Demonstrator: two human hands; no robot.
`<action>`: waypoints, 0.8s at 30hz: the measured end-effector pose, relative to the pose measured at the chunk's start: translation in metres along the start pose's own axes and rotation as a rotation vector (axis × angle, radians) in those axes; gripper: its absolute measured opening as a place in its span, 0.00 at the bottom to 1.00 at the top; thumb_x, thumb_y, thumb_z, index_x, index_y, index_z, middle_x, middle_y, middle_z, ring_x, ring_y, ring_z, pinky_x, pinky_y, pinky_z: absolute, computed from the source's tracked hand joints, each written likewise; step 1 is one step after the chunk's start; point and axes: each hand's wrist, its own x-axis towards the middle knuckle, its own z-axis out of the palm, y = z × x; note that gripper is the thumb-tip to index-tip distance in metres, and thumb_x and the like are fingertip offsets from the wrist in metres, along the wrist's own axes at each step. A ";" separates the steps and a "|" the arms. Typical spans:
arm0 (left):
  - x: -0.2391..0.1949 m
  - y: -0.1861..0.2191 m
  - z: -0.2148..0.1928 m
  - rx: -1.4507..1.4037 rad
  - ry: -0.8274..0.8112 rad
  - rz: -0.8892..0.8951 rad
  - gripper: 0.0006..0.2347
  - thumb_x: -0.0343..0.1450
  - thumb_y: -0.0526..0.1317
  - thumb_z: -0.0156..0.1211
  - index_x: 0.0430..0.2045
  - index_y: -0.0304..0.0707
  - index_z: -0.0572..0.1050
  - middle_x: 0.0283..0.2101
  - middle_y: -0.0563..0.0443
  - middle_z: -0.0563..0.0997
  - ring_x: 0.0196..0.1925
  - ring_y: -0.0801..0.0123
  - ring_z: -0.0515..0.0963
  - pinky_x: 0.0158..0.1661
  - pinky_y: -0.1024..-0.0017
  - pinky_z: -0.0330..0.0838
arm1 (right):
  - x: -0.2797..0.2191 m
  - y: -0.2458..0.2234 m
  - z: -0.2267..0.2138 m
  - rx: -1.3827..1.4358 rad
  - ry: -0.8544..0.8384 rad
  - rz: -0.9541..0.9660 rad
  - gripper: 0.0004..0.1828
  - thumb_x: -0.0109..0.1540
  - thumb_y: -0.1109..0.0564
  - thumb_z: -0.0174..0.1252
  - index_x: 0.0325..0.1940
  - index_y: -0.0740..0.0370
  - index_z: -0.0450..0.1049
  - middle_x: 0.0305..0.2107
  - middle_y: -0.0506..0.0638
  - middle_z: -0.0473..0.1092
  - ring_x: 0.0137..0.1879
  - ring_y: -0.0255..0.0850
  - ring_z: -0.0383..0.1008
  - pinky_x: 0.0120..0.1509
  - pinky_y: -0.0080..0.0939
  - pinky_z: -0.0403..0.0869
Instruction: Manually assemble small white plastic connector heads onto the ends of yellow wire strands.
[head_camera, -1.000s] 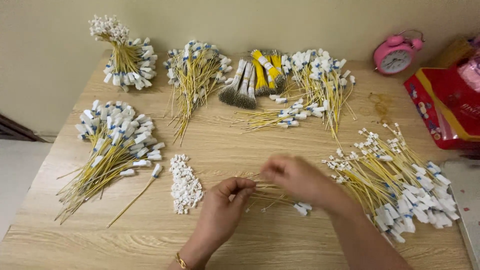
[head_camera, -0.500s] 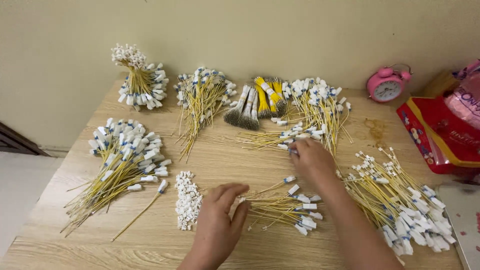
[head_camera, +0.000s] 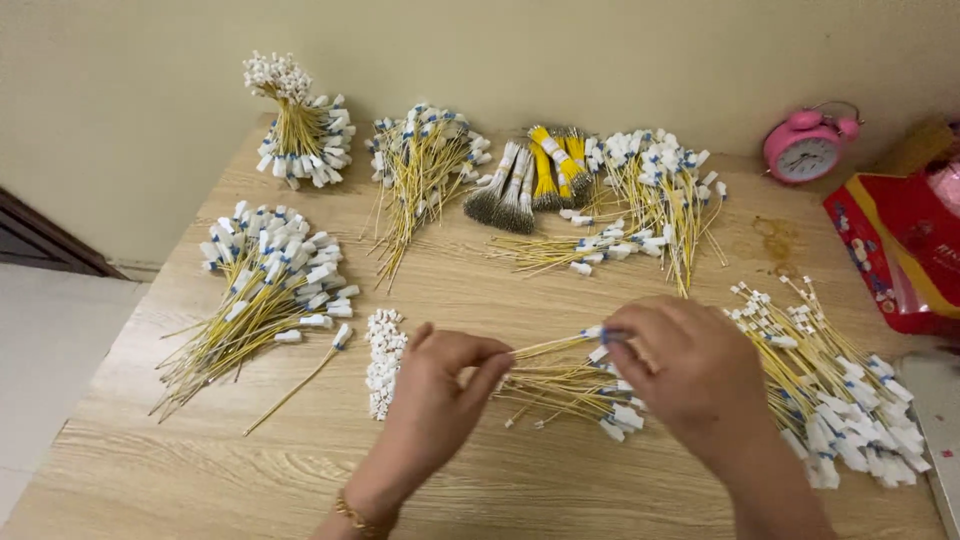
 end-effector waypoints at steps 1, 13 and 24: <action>-0.002 -0.003 -0.009 -0.015 -0.005 -0.079 0.04 0.67 0.40 0.67 0.27 0.47 0.88 0.28 0.62 0.91 0.26 0.78 0.84 0.68 0.56 0.55 | 0.000 0.007 -0.001 -0.018 -0.040 0.051 0.07 0.56 0.55 0.66 0.38 0.52 0.78 0.32 0.41 0.78 0.31 0.34 0.74 0.39 0.39 0.71; -0.017 -0.004 -0.006 -0.124 0.160 0.023 0.02 0.65 0.37 0.67 0.24 0.40 0.82 0.23 0.58 0.84 0.28 0.74 0.76 0.36 0.75 0.72 | 0.019 -0.052 0.054 0.778 -0.375 0.306 0.03 0.60 0.61 0.61 0.36 0.59 0.80 0.24 0.42 0.74 0.24 0.31 0.67 0.28 0.33 0.66; -0.017 -0.013 -0.001 -0.395 0.068 -0.279 0.05 0.69 0.37 0.66 0.32 0.36 0.85 0.29 0.55 0.87 0.28 0.79 0.79 0.29 0.81 0.73 | 0.009 -0.042 0.070 1.033 -0.428 0.568 0.07 0.61 0.60 0.63 0.39 0.64 0.83 0.23 0.46 0.76 0.25 0.30 0.66 0.28 0.30 0.64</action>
